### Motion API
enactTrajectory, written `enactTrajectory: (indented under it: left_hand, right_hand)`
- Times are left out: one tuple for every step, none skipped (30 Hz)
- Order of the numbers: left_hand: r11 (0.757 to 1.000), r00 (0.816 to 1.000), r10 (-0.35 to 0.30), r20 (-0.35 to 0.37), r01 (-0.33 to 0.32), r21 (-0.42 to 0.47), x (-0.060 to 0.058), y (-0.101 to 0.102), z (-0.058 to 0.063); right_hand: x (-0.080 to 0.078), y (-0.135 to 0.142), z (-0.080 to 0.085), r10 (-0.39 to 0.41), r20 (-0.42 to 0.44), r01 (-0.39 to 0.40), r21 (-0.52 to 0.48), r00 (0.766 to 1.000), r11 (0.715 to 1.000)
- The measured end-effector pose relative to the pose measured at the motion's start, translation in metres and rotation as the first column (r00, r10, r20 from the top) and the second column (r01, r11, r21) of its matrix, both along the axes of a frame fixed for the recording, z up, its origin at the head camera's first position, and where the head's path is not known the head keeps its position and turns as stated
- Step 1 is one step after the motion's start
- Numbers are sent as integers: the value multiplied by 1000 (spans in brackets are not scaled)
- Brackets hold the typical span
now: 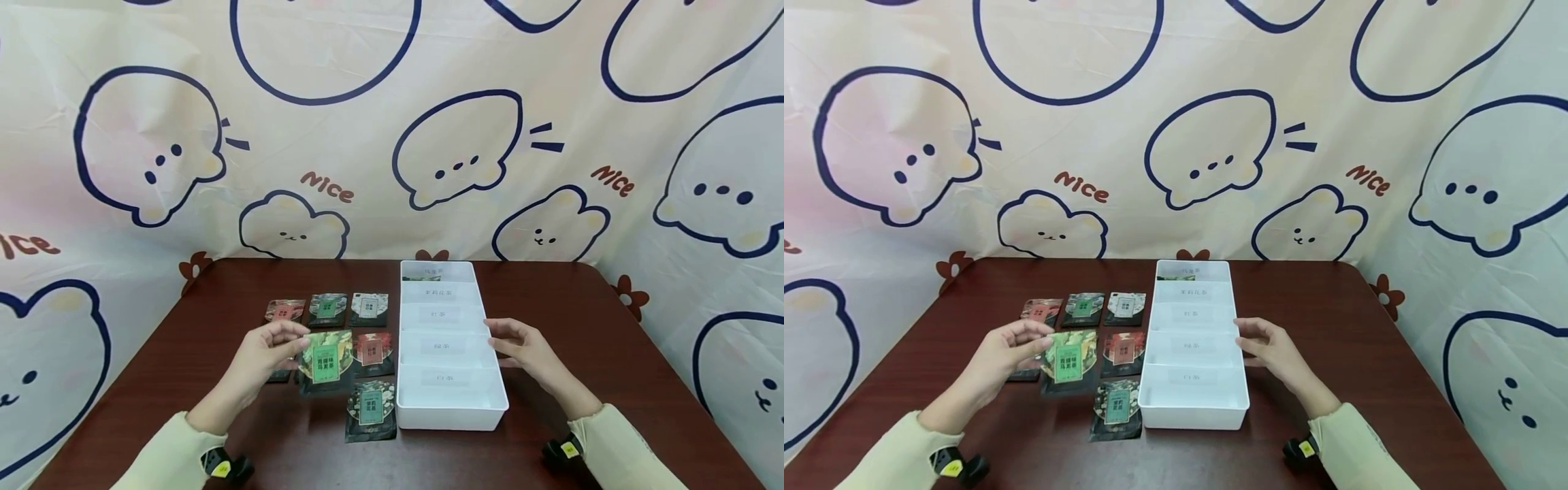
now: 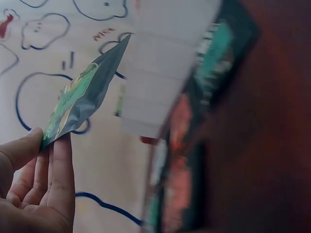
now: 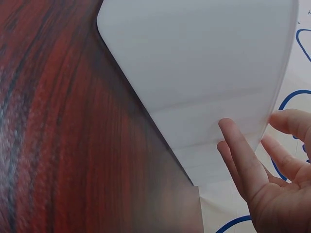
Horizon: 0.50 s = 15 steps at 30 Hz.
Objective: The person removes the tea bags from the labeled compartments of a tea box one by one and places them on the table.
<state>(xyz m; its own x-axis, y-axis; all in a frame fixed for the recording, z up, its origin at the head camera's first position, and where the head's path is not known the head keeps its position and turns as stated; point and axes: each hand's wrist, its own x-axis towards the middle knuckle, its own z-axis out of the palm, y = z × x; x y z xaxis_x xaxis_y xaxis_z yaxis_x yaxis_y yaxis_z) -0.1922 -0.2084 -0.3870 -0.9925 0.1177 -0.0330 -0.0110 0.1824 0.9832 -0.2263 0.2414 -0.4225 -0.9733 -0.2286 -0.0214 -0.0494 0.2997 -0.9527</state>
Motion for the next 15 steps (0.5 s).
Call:
enactTrajectory:
  left_hand:
    - [1000, 1000, 2, 28, -2, -1, 2, -1, -5]
    - [1000, 998, 1, 56, -1, -4, 3, -2, -11]
    - [1000, 997, -7, 79, 7, -4, 4, -3, -16]
    - [1000, 995, -15, 102, 15, 1, 5, -4, -21]
    - [1000, 992, -27, 123, 26, 7, 6, -4, -25]
    - [999, 989, -40, 140, 40, 8, 6, -5, -29]
    - [998, 987, -56, 154, 56, 7, 7, -5, -33]
    - [997, 984, -73, 163, 73, 6, 8, -5, -36]
    - [996, 981, -89, 173, 89, 4, 8, -5, -39]
    - [995, 978, -98, 184, 100, -2, 9, -5, -42]
    - [994, 976, -105, 193, 109, -12, 9, -6, -45]
    - [993, 973, -110, 201, 117, -25, 10, -6, -47]
    - [992, 971, -116, 208, 125, -34, 10, -7, -48]
    - [991, 969, -117, 215, 129, -43, 10, -7, -49]
    - [990, 968, -116, 222, 130, -52, 9, -8, -51]
  right_hand:
    - [0, 0, 0, 1, 0, -1, 0, 1000, 1000]
    - [0, 0, 0, 2, 1, -2, 1, 1000, 1000]
    - [0, 0, 0, 2, 1, -2, 1, 1000, 1000]
    - [0, 0, 1, 1, 1, -1, 1, 1000, 1000]
    - [0, 1, 1, 0, 1, 0, -1, 1000, 1000]
    - [0, 1, 1, -1, 1, 1, -2, 1000, 1000]
    - [0, 1, 1, -1, 0, 1, -4, 1000, 1000]
    - [0, 1, 1, -1, 1, 1, -7, 1000, 1000]
    - [0, 1, 1, 1, 1, -1, -9, 1000, 1000]
    - [0, 1, 0, 3, 3, -3, -13, 1000, 1000]
    - [0, 1, 0, 5, 5, -5, -15, 1000, 1000]
    - [0, 1, 0, 5, 7, -5, -16, 1000, 1000]
    - [0, 1, 0, 5, 8, -5, -15, 1000, 1000]
    - [0, 1, 0, 5, 10, -5, -15, 1000, 1000]
    - [0, 1, 0, 4, 10, -3, -14, 1000, 1000]
